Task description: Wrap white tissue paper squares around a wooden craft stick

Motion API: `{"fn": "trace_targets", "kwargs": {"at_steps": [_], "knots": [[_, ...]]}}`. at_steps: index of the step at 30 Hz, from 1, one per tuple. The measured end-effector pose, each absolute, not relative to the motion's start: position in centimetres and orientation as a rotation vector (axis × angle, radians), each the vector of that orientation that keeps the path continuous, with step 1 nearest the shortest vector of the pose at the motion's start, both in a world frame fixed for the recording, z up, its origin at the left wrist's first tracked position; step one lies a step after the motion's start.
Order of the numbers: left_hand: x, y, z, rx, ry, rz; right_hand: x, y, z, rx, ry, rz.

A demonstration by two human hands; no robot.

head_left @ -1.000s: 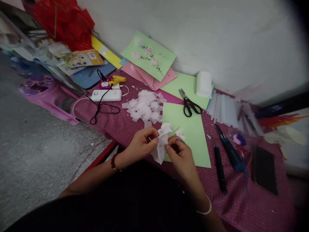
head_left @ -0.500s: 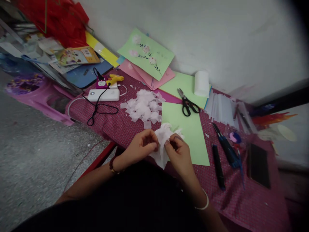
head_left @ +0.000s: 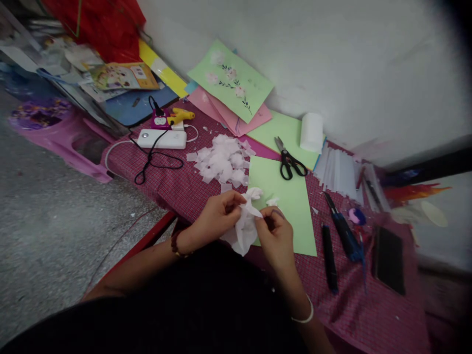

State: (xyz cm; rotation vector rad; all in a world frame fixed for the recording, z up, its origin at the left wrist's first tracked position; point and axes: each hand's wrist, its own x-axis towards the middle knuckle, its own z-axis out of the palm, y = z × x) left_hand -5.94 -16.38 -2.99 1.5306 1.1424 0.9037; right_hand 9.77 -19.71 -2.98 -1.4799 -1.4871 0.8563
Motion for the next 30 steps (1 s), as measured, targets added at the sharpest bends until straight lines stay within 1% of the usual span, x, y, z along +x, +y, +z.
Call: {"fn": "trace_targets", "kwargs": {"at_steps": [3,7,10,14,20,23,26,30], "knots": [[-5.9,-16.9,-2.6,1.605,1.122,0.905,9.6,-19.6,-3.1,-1.476,-1.518,0.855],[-6.0,-17.4,-1.8,1.813,1.095,0.863,9.2,-19.3,-2.8,-1.476,-1.589,0.74],[-6.4,-17.4,-1.9,1.867,1.159,0.885,9.4,-19.1,-2.8,-1.482,-1.51,0.73],[-6.5,-17.1,-2.2,1.798,1.206,0.897,9.4,-19.2,-3.0,-1.474,-1.407,0.762],[-5.8,-16.2,-1.6,1.719,1.125,0.815,9.3,-19.3,-2.7,-1.452,-1.501,0.714],[-5.9,-15.5,-1.5,1.577,1.084,0.86,9.7,-19.2,-2.8,-1.458,-1.332,0.744],[-6.3,-15.3,-1.7,1.428,1.061,0.944,10.1,-18.9,-3.5,-1.436,-1.137,0.851],[-6.5,-15.6,-1.9,1.421,1.054,0.949,10.2,-18.6,-4.4,-1.368,-1.055,0.942]]}}
